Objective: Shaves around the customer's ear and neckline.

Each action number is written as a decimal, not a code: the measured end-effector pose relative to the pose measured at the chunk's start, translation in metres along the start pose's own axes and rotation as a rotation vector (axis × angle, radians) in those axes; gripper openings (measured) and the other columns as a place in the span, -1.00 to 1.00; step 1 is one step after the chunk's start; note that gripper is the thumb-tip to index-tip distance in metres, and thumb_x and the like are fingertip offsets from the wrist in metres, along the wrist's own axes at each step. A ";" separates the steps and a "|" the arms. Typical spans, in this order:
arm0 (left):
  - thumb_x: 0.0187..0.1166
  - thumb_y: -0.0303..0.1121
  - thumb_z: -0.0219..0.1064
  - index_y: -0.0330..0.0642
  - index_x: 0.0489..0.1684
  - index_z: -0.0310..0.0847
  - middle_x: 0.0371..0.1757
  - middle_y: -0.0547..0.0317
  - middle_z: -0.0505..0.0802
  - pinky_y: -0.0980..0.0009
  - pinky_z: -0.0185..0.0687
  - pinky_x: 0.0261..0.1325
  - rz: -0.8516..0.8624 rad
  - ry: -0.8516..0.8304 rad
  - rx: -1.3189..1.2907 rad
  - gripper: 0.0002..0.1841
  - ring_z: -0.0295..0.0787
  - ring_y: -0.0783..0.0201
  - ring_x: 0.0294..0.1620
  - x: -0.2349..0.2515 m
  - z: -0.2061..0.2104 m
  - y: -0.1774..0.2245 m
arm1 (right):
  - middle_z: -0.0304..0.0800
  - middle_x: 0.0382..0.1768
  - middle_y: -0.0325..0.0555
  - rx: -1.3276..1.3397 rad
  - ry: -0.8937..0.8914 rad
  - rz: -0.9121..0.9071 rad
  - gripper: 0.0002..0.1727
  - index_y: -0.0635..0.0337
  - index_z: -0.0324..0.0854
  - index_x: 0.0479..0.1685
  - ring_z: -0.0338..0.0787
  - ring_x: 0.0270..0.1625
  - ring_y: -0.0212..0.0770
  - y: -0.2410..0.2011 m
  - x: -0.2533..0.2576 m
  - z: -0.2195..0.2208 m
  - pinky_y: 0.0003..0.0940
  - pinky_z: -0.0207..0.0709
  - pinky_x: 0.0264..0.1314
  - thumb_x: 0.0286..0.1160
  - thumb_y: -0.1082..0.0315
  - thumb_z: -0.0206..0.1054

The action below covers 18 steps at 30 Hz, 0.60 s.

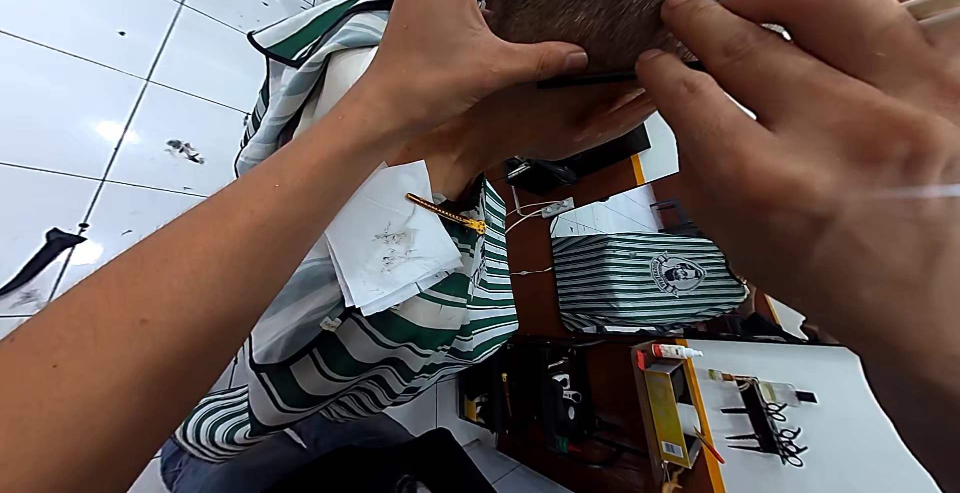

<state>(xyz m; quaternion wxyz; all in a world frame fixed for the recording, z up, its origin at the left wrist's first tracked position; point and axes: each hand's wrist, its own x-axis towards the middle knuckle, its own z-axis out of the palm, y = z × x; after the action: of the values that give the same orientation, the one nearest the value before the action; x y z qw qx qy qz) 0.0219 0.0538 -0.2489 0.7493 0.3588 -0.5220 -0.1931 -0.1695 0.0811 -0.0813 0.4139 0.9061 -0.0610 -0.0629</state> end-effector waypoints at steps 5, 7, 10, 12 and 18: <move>0.17 -0.09 0.74 -0.17 0.04 0.75 0.02 0.28 0.91 0.52 0.79 0.26 -0.009 -0.002 0.001 -0.48 0.84 0.52 0.16 0.000 0.000 0.000 | 0.65 0.44 0.34 -0.009 -0.016 -0.012 -0.73 0.42 0.59 0.21 0.66 0.37 0.36 0.000 -0.001 0.000 0.21 0.40 0.08 0.71 0.57 0.06; 0.18 -0.09 0.73 -0.18 0.05 0.74 0.02 0.28 0.90 0.52 0.79 0.26 -0.006 -0.004 -0.006 -0.47 0.83 0.52 0.17 0.001 0.000 0.000 | 0.63 0.44 0.36 -0.007 -0.032 -0.014 -0.73 0.43 0.59 0.19 0.65 0.37 0.36 0.000 -0.002 0.000 0.21 0.39 0.06 0.70 0.58 0.05; 0.19 -0.08 0.73 -0.17 0.06 0.74 0.03 0.29 0.90 0.52 0.78 0.27 -0.008 -0.004 0.003 -0.47 0.83 0.52 0.18 0.000 0.000 0.000 | 0.66 0.43 0.33 -0.018 -0.016 -0.010 -0.73 0.42 0.60 0.19 0.68 0.37 0.34 -0.002 -0.001 0.001 0.20 0.40 0.05 0.72 0.59 0.02; 0.18 -0.08 0.73 -0.17 0.04 0.75 0.01 0.30 0.90 0.54 0.78 0.24 -0.012 0.000 0.012 -0.48 0.83 0.54 0.16 0.001 0.001 0.000 | 0.67 0.43 0.32 -0.027 -0.009 -0.008 -0.74 0.42 0.59 0.19 0.68 0.35 0.33 -0.002 -0.001 0.001 0.19 0.40 0.05 0.71 0.58 0.05; 0.18 -0.08 0.73 -0.18 0.04 0.75 0.02 0.27 0.91 0.52 0.78 0.27 -0.023 -0.001 0.007 -0.47 0.83 0.51 0.17 0.001 0.001 0.000 | 0.66 0.40 0.33 -0.029 -0.018 -0.023 -0.71 0.43 0.61 0.25 0.66 0.35 0.31 -0.001 -0.004 0.001 0.15 0.40 0.13 0.68 0.57 0.10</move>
<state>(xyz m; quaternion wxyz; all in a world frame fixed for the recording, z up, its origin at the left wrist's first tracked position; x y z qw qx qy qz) 0.0215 0.0529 -0.2483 0.7454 0.3673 -0.5191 -0.2000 -0.1738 0.0813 -0.0825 0.4256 0.9001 -0.0534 -0.0767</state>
